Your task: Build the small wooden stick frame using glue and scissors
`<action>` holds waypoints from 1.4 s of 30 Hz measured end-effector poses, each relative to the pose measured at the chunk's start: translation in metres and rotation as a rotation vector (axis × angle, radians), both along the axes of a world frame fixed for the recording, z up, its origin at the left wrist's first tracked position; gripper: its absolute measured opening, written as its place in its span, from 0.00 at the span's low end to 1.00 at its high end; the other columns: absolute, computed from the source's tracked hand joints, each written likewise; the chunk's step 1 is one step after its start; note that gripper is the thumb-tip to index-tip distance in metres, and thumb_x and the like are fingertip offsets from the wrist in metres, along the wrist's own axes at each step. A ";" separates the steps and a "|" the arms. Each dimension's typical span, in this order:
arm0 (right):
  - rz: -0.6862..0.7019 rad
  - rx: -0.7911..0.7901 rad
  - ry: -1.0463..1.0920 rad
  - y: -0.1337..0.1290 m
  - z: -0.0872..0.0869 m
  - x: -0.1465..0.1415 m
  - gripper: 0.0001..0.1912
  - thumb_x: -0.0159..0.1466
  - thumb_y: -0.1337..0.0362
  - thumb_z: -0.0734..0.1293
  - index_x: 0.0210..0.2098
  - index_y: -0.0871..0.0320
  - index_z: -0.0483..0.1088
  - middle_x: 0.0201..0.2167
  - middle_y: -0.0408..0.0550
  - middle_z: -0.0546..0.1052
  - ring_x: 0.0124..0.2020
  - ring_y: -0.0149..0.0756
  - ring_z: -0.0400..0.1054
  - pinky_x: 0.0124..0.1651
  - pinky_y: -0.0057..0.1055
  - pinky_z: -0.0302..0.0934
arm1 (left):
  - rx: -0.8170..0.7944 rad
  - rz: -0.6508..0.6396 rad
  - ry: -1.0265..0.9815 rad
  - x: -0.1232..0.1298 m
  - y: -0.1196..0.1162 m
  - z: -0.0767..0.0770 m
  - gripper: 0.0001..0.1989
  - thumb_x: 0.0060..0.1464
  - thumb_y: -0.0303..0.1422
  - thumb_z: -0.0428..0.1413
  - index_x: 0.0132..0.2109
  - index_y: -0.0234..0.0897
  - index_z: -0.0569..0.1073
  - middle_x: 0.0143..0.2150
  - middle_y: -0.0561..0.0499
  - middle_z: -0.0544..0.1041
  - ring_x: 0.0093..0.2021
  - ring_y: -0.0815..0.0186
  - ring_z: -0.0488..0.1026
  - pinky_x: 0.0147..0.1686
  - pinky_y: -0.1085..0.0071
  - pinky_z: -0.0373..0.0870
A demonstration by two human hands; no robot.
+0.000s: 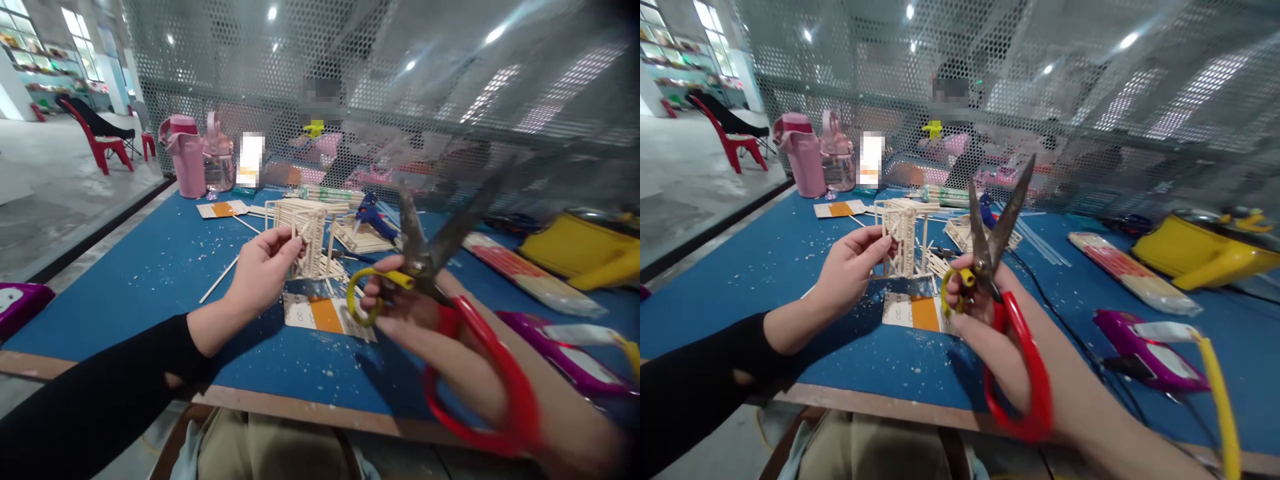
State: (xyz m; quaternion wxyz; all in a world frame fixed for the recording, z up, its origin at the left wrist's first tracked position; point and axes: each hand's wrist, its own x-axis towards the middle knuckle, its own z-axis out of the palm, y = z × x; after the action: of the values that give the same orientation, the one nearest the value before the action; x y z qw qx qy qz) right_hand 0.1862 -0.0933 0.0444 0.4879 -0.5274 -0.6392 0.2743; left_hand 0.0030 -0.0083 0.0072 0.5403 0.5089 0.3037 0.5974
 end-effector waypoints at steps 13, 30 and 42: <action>0.007 0.068 0.115 0.061 -0.028 -0.043 0.18 0.53 0.60 0.72 0.38 0.53 0.63 0.23 0.38 0.69 0.23 0.31 0.66 0.28 0.31 0.65 | -0.013 -0.020 0.137 -0.009 0.003 -0.002 0.13 0.44 0.38 0.64 0.26 0.34 0.71 0.23 0.55 0.71 0.23 0.74 0.63 0.26 0.74 0.61; -0.005 0.146 0.215 0.073 -0.035 -0.041 0.16 0.51 0.65 0.68 0.38 0.53 0.62 0.26 0.39 0.72 0.27 0.32 0.68 0.32 0.32 0.64 | 0.064 -0.245 0.346 -0.018 0.003 0.007 0.09 0.41 0.28 0.61 0.32 0.35 0.70 0.31 0.53 0.73 0.31 0.70 0.68 0.36 0.70 0.67; -0.075 0.139 0.329 0.076 -0.034 -0.046 0.18 0.49 0.63 0.72 0.36 0.53 0.63 0.25 0.37 0.71 0.26 0.31 0.67 0.33 0.31 0.66 | 0.207 -0.068 0.382 -0.014 -0.002 0.002 0.08 0.46 0.32 0.62 0.34 0.34 0.72 0.31 0.51 0.76 0.33 0.68 0.71 0.38 0.70 0.69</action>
State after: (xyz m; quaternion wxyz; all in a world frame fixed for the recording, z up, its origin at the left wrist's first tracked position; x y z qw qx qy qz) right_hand 0.1406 -0.0174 0.0106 0.6309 -0.4639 -0.5482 0.2936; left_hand -0.0107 -0.0105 0.0089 0.4378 0.6755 0.3203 0.4994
